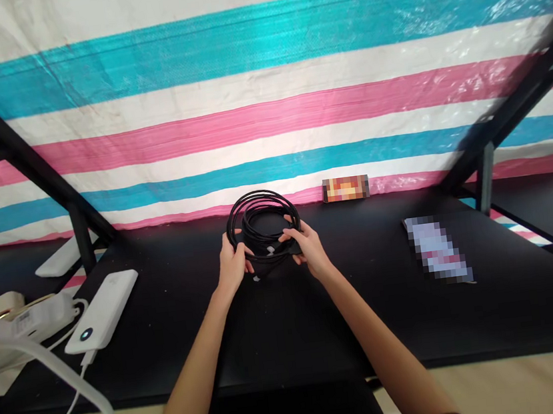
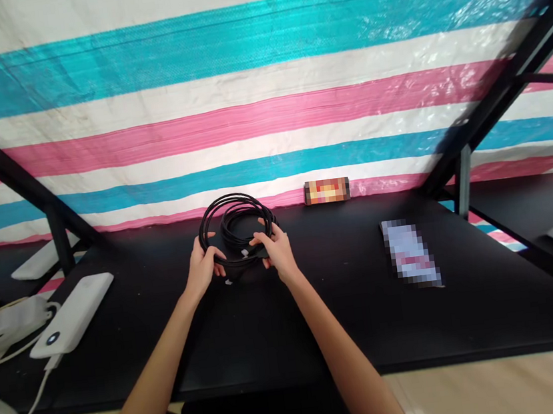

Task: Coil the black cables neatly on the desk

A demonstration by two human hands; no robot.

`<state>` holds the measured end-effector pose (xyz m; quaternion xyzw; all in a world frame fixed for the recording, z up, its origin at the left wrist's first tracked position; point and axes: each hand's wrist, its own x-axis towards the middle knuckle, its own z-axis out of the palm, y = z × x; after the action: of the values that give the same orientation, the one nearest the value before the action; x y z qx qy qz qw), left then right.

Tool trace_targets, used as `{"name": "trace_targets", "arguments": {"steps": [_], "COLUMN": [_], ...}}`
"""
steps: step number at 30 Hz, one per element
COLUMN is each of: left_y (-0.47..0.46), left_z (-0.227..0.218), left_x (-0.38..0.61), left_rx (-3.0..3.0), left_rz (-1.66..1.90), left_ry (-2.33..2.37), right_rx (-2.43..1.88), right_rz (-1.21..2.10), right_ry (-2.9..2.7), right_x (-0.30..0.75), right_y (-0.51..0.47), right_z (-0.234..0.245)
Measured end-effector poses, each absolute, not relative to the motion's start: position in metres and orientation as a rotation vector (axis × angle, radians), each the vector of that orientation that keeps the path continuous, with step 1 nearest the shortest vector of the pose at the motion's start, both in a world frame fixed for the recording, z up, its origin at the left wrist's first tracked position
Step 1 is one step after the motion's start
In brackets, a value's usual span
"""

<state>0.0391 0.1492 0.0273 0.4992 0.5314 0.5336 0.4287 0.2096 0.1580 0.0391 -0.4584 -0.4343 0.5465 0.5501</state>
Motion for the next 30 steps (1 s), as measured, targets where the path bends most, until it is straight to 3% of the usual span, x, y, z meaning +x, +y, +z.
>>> {"name": "trace_targets", "arguments": {"steps": [9, 15, 19, 24, 30], "left_y": [0.148, 0.152, 0.155, 0.153, 0.152], "left_z": [0.024, 0.036, 0.036, 0.030, 0.028], "left_x": [0.041, 0.030, 0.016, 0.008, 0.009], "left_rx": [1.243, 1.211, 1.210, 1.555, 1.656], "left_rz": [1.288, 1.419, 1.296, 1.100, 1.012], "left_ry": [1.303, 1.328, 1.503, 1.949, 1.908], "right_rx": [-1.250, -1.329, -1.344, -1.360, -1.343], "right_rz": [0.971, 1.202, 1.360, 1.330, 1.246], "right_ry": [-1.249, -1.340, -1.555, -1.646, -1.690], "right_x": [0.212, 0.215, 0.213, 0.212, 0.212], "right_y": [0.159, 0.158, 0.153, 0.151, 0.154], "right_z": [0.028, 0.034, 0.040, 0.042, 0.035]}}
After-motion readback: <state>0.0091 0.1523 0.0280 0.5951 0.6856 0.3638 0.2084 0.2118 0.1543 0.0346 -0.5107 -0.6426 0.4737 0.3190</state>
